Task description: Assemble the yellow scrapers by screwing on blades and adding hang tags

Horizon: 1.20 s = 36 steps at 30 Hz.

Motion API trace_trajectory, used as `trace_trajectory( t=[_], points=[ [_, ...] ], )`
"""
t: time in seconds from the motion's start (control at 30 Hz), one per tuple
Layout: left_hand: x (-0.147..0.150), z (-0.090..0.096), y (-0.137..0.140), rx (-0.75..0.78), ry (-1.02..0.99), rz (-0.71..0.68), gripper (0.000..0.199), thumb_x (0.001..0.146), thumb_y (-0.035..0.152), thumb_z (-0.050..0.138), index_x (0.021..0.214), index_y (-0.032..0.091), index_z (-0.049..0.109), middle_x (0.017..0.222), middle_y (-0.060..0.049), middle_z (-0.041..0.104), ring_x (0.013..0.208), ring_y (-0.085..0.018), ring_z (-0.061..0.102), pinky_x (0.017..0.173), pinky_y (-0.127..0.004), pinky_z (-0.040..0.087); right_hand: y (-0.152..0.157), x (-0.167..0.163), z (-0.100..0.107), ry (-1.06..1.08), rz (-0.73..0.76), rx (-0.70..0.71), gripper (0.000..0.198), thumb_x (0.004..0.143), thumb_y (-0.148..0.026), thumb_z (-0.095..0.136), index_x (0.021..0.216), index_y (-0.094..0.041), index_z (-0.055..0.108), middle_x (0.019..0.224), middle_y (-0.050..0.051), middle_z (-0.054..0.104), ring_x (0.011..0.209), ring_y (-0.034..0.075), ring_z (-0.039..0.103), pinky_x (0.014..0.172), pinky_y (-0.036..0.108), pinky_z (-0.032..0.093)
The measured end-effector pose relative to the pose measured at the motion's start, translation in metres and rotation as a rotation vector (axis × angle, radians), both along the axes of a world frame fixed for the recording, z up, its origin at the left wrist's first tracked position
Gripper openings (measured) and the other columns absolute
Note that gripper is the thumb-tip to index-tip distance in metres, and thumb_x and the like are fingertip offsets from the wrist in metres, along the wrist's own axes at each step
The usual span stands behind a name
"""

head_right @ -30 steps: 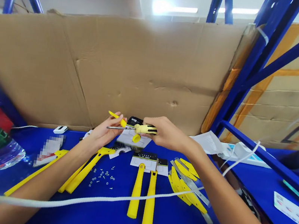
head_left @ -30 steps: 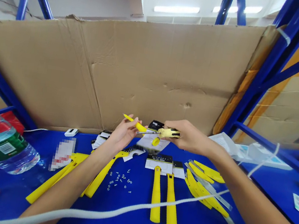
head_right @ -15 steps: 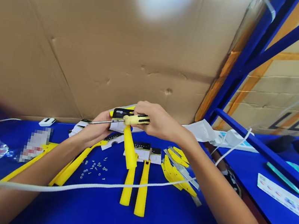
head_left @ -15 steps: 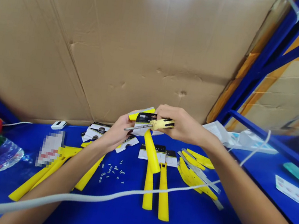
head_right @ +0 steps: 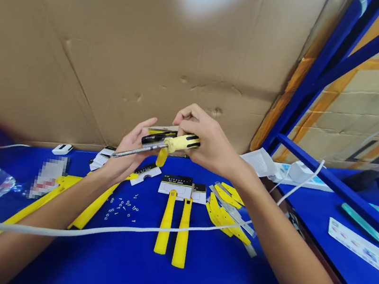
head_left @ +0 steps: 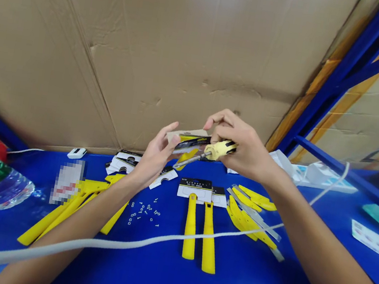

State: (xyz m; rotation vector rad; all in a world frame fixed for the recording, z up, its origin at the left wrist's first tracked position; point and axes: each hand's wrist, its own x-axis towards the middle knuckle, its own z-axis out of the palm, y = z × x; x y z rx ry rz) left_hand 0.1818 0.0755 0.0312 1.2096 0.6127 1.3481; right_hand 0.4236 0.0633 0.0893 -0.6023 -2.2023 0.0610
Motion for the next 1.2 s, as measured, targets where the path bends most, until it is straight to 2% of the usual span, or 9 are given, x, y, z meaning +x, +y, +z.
trace_trajectory(
  t=[0.07, 0.17, 0.27, 0.4, 0.6, 0.77, 0.9, 1.03, 1.2],
  points=[
    [0.003, -0.003, -0.001, -0.065, -0.096, -0.093, 0.072, 0.079, 0.064, 0.093, 0.134, 0.023, 0.073, 0.12, -0.014, 0.081, 0.124, -0.033, 0.074, 0.104, -0.043, 0.06, 0.002, 0.001, -0.001, 0.029, -0.009, 0.013, 0.021, 0.094, -0.015, 0.072, 0.08, -0.022, 0.058, 0.12, 0.009, 0.066, 0.108, 0.023, 0.064, 0.094, 0.04, 0.048],
    [0.007, -0.004, -0.003, -0.031, -0.098, -0.136, 0.086, 0.067, 0.048, 0.106, 0.139, 0.019, 0.069, 0.12, -0.015, 0.082, 0.12, -0.033, 0.077, 0.108, -0.043, 0.058, 0.006, 0.002, -0.003, 0.068, -0.004, 0.01, 0.022, 0.095, -0.017, 0.073, 0.079, -0.022, 0.058, 0.117, 0.008, 0.068, 0.103, 0.023, 0.066, 0.092, 0.039, 0.049],
    [0.008, -0.006, -0.003, 0.06, -0.037, -0.028, 0.068, 0.072, 0.024, 0.103, 0.133, 0.021, 0.073, 0.123, -0.012, 0.082, 0.115, -0.027, 0.078, 0.107, -0.039, 0.059, 0.007, 0.0, -0.003, 0.097, 0.035, -0.009, 0.024, 0.096, -0.02, 0.074, 0.078, -0.022, 0.057, 0.114, 0.008, 0.069, 0.1, 0.022, 0.066, 0.089, 0.038, 0.05],
    [0.008, -0.011, -0.001, 0.141, 0.011, 0.069, 0.035, 0.084, 0.027, 0.095, 0.114, 0.019, 0.081, 0.119, -0.01, 0.084, 0.109, -0.024, 0.078, 0.103, -0.036, 0.06, 0.006, -0.006, -0.003, 0.139, 0.046, -0.042, 0.032, 0.098, -0.028, 0.076, 0.075, -0.022, 0.055, 0.104, 0.007, 0.07, 0.091, 0.02, 0.064, 0.084, 0.036, 0.049],
    [0.014, -0.024, -0.003, 0.106, 0.046, 0.023, 0.037, 0.092, 0.046, 0.088, 0.115, 0.018, 0.08, 0.115, -0.012, 0.082, 0.102, -0.023, 0.078, 0.097, -0.032, 0.06, 0.004, -0.015, -0.006, 0.336, -0.071, -0.18, 0.046, 0.089, -0.048, 0.089, 0.071, -0.022, 0.056, 0.092, 0.003, 0.067, 0.081, 0.019, 0.059, 0.075, 0.036, 0.046],
    [0.018, -0.02, -0.01, -0.044, -0.092, -0.058, 0.035, 0.096, 0.052, 0.082, 0.107, 0.021, 0.07, 0.091, -0.003, 0.072, 0.066, -0.012, 0.064, 0.062, -0.023, 0.054, 0.002, -0.017, -0.001, 0.359, -0.188, -0.4, 0.04, 0.085, -0.058, 0.09, 0.096, -0.021, 0.077, 0.075, -0.002, 0.062, 0.068, 0.017, 0.053, 0.066, 0.035, 0.044],
    [0.013, -0.009, -0.011, -0.229, -0.227, -0.218, 0.027, 0.098, 0.041, 0.078, 0.097, 0.02, 0.062, 0.079, 0.001, 0.059, 0.054, -0.008, 0.05, 0.047, -0.018, 0.043, 0.003, -0.012, 0.002, 0.432, -0.16, -0.415, 0.041, 0.088, -0.061, 0.086, 0.103, -0.024, 0.079, 0.1, 0.007, 0.077, 0.088, 0.025, 0.069, 0.08, 0.042, 0.056],
    [0.002, -0.008, -0.007, -0.426, -0.289, -0.487, 0.01, 0.1, 0.022, 0.062, 0.093, 0.015, 0.064, 0.064, 0.005, 0.045, 0.041, -0.005, 0.033, 0.036, -0.015, 0.032, 0.006, -0.006, 0.001, 0.375, -0.05, -0.376, 0.04, 0.087, -0.061, 0.087, 0.106, -0.027, 0.076, 0.116, 0.01, 0.078, 0.107, 0.03, 0.071, 0.093, 0.05, 0.06],
    [-0.003, -0.026, -0.008, -0.487, -0.305, -0.706, 0.009, 0.096, 0.023, 0.059, 0.094, 0.016, 0.065, 0.05, 0.01, 0.03, 0.03, -0.005, 0.008, 0.028, -0.016, 0.015, 0.008, -0.007, -0.006, 0.205, 0.014, -0.469, 0.043, 0.082, -0.058, 0.092, 0.106, -0.026, 0.076, 0.107, 0.008, 0.079, 0.094, 0.028, 0.069, 0.08, 0.045, 0.06]
  ],
)
